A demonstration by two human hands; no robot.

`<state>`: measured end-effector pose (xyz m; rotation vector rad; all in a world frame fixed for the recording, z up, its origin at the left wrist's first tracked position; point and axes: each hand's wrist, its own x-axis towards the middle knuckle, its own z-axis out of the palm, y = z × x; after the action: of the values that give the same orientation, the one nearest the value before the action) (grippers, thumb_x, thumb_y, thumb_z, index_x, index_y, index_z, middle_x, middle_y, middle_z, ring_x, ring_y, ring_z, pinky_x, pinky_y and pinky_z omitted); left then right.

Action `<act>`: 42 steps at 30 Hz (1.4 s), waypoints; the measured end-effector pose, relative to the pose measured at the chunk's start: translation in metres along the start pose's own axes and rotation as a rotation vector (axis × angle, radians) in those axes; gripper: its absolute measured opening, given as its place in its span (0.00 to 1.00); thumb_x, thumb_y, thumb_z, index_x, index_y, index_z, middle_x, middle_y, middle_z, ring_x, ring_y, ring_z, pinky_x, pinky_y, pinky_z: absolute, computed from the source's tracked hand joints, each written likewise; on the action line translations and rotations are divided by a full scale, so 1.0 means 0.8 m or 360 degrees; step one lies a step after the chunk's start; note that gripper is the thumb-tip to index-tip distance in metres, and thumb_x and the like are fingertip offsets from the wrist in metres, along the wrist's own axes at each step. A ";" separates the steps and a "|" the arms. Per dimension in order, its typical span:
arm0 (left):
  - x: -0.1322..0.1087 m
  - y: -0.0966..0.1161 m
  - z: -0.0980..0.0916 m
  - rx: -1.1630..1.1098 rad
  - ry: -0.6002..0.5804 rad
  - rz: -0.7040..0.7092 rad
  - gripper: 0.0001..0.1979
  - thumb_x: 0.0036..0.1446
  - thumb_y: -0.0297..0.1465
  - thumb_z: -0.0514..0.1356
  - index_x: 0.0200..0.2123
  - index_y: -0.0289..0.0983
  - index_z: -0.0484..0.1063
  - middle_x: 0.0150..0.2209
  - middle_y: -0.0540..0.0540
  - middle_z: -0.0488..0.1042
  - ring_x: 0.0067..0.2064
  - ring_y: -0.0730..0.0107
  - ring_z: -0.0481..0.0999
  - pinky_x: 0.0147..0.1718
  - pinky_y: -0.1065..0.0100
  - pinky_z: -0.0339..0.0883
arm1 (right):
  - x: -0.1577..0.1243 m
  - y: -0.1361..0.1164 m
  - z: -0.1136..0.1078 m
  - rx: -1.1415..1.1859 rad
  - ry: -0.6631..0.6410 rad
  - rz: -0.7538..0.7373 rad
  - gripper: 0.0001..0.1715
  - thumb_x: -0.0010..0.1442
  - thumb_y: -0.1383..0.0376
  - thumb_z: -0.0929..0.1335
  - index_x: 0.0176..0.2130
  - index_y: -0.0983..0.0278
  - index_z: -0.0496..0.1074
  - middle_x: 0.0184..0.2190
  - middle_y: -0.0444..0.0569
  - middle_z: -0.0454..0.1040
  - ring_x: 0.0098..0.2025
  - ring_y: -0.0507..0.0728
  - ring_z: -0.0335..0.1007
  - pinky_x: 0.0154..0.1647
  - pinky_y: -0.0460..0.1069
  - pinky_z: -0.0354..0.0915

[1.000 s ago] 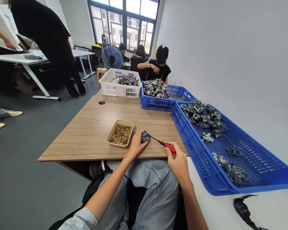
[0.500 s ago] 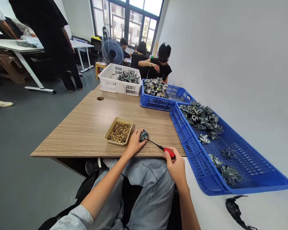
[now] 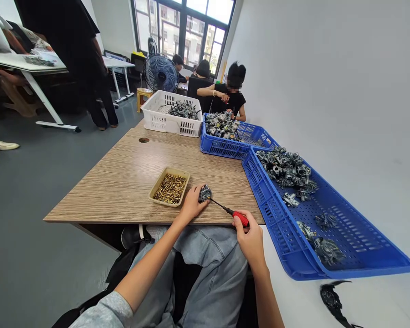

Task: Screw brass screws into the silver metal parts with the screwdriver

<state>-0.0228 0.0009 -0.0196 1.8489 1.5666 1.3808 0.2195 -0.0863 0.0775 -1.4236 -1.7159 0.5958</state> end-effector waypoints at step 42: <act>0.003 -0.003 0.000 0.0011 -0.0045 -0.0034 0.36 0.58 0.29 0.70 0.68 0.40 0.64 0.60 0.37 0.71 0.63 0.49 0.73 0.64 0.51 0.68 | -0.010 -0.009 -0.001 -0.0261 -0.0089 -0.0012 0.20 0.71 0.46 0.66 0.51 0.57 0.63 0.38 0.49 0.82 0.33 0.61 0.79 0.36 0.52 0.68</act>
<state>-0.0244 0.0037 -0.0206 1.8422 1.5748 1.3360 0.2159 -0.0958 0.0811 -1.5256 -1.8490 0.5047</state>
